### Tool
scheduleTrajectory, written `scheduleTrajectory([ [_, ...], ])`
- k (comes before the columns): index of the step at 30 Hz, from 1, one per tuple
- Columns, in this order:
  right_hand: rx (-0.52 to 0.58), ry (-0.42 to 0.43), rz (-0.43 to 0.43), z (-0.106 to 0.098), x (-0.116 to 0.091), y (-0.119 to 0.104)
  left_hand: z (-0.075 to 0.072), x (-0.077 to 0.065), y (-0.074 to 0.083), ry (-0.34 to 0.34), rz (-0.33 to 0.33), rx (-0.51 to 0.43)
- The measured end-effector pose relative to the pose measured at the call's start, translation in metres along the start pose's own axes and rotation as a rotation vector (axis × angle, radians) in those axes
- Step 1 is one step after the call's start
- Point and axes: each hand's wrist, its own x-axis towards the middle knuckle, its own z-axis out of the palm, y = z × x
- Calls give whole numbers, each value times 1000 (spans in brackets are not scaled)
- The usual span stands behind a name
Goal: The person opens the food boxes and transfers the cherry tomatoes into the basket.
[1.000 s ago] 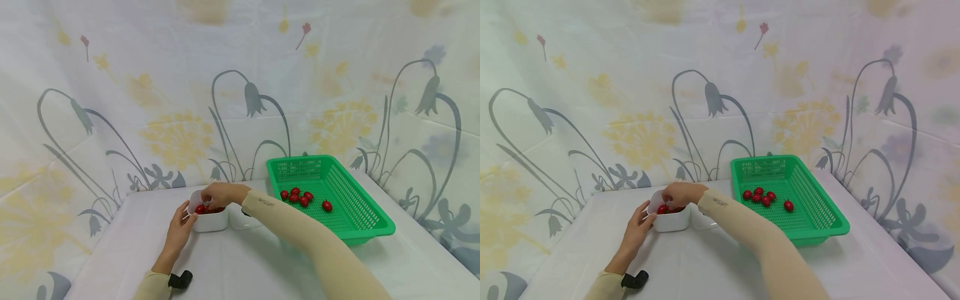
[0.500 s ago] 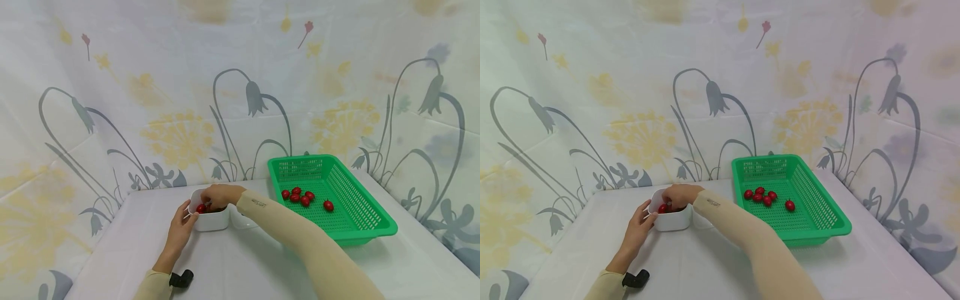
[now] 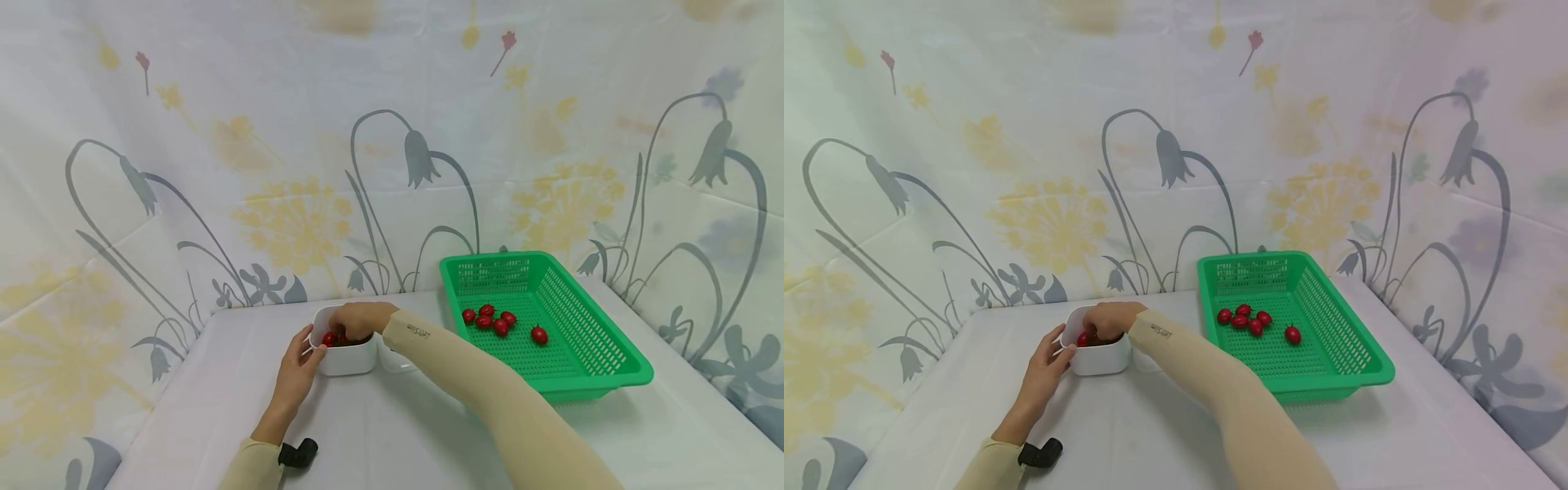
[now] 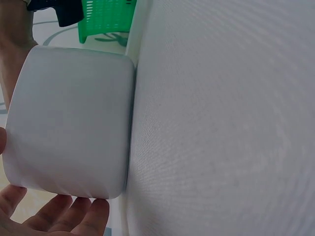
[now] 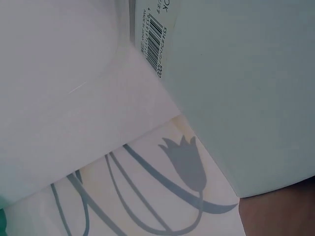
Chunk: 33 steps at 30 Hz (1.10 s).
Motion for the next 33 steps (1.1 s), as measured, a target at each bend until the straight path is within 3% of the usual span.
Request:
scheduleTrajectory([
  [17,89,-67,19,1,3,-2,0,-2,1,-2,4,-5],
  [22,149,-43,2,-1,2,-1,0,-1,2,-4,-10,-1],
  [33,150,10,-26,0,2,2,1,-1,2,0,-5,9],
])
